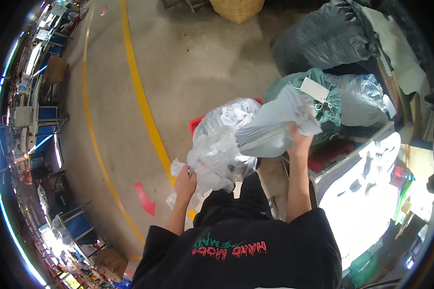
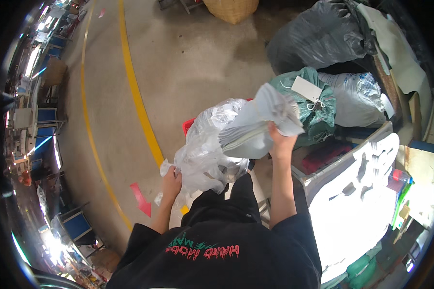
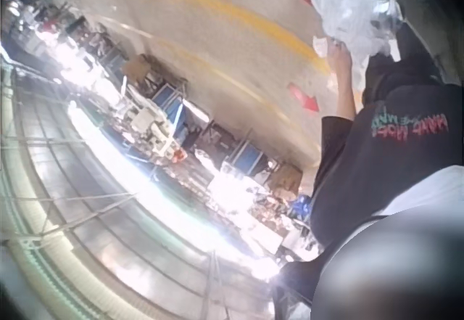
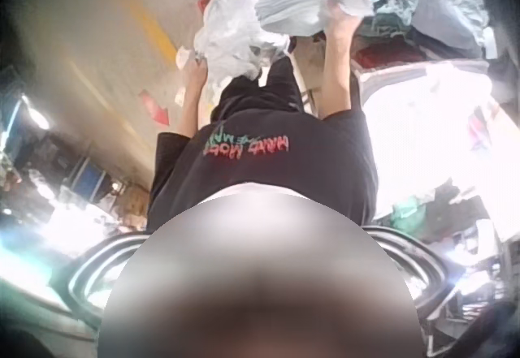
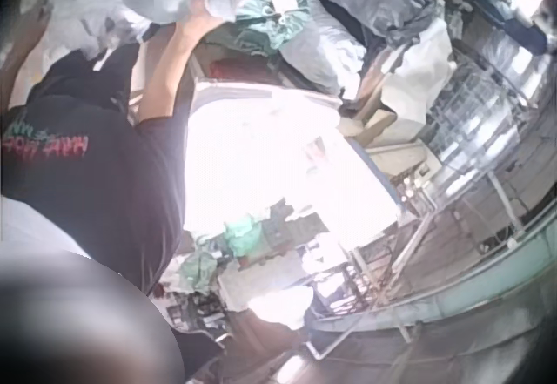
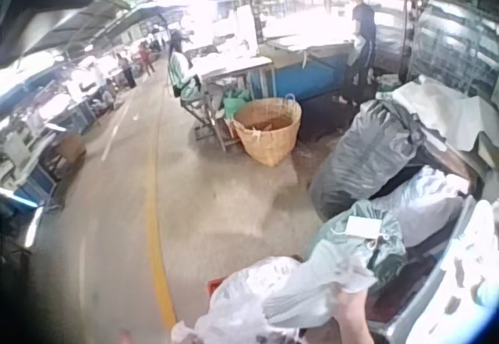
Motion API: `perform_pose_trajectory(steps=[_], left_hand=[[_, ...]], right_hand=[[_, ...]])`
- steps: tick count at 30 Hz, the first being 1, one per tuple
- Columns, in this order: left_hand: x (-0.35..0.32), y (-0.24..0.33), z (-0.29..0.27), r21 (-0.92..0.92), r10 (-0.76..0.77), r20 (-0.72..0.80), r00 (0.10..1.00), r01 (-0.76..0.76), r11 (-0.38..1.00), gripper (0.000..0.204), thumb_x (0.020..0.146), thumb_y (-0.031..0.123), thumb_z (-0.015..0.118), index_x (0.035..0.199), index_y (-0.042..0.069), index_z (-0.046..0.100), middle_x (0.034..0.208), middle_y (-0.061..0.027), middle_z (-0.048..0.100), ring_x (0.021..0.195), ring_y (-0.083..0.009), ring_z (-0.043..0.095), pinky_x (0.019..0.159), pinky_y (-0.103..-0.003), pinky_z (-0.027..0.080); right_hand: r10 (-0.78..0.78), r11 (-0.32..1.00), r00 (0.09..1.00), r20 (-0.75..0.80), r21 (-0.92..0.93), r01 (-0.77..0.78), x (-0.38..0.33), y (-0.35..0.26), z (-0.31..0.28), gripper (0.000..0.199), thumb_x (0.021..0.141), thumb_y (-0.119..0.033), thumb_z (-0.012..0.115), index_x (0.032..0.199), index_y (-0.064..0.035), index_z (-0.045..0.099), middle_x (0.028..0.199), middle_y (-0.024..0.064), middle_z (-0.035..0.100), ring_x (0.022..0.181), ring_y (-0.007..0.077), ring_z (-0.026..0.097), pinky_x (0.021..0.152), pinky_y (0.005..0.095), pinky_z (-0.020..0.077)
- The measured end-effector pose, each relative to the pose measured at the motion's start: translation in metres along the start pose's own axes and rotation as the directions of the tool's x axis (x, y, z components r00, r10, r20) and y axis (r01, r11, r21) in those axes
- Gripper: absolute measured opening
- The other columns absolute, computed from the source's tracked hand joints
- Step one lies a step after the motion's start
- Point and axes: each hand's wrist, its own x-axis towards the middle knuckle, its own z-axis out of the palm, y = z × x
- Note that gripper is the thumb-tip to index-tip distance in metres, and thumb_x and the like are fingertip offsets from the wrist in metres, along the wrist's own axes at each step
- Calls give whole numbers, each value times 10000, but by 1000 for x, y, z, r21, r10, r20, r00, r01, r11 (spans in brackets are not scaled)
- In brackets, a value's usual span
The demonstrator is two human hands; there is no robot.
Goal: The person picks up plastic bags and white foam pieces, then places the foam pieces into the bags and ties them closed. The person moves between tables and stacks the packed bags.
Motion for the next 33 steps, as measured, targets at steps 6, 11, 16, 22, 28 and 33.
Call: perform_pose_trajectory(steps=[6, 11, 16, 22, 28, 33], left_hand=[[-4, 73, -59, 147, 122, 117, 986, -138, 979, 361, 933, 391, 570, 1065, 89, 718, 1033, -215, 738, 994, -428, 691, 841, -521, 535], [-50, 132, -128, 132, 308, 215, 927, -340, 931, 380, 947, 402, 547, 964, 82, 751, 999, -201, 744, 978, -418, 696, 824, -506, 541], [-111, 144, -198, 274, 380, 419, 825, -514, 813, 427, 949, 401, 538, 907, 41, 762, 977, -194, 744, 966, -415, 696, 817, -490, 542], [-140, 127, -243, 217, 484, 594, 643, -707, 673, 407, 927, 358, 545, 927, 4, 746, 943, -214, 733, 948, -425, 692, 830, -502, 537], [-122, 122, -255, 11, 556, 114, 823, -561, 828, 283, 909, 248, 566, 1040, 18, 669, 916, -214, 721, 929, -422, 688, 834, -500, 516], [-117, 107, -247, -65, 617, -96, 781, -624, 779, 194, 903, 127, 563, 1084, 68, 604, 942, -176, 683, 909, -404, 679, 840, -485, 504]], right_hand=[[101, 910, 990, -102, 412, -50, -67, -103, 2, 768, 810, -299, 829, 1439, -23, 484, 1320, 104, 595, 1191, 278, 604, 999, 447, 510], [141, 909, 983, -119, 409, -81, -110, -125, 17, 679, 905, -359, 700, 1461, -35, 485, 1366, 141, 595, 1242, 326, 586, 1057, 469, 475], [166, 851, 981, -103, 517, -90, -141, -128, 34, 669, 928, -374, 675, 1465, -26, 481, 1374, 157, 590, 1234, 336, 592, 1058, 481, 475], [35, 847, 995, -94, 531, 21, -169, -139, 44, 664, 928, -376, 667, 1459, -25, 477, 1351, 152, 597, 1231, 335, 594, 1037, 477, 493], [-107, 901, 994, -19, 421, 105, -198, -161, 52, 735, 866, -383, 765, 1430, -3, 488, 1306, 135, 609, 1197, 291, 610, 1014, 446, 508], [-17, 902, 1000, 13, 432, 9, -219, -181, 60, 763, 869, -414, 749, 1443, 5, 473, 1326, 157, 604, 1210, 318, 612, 1022, 467, 514]])
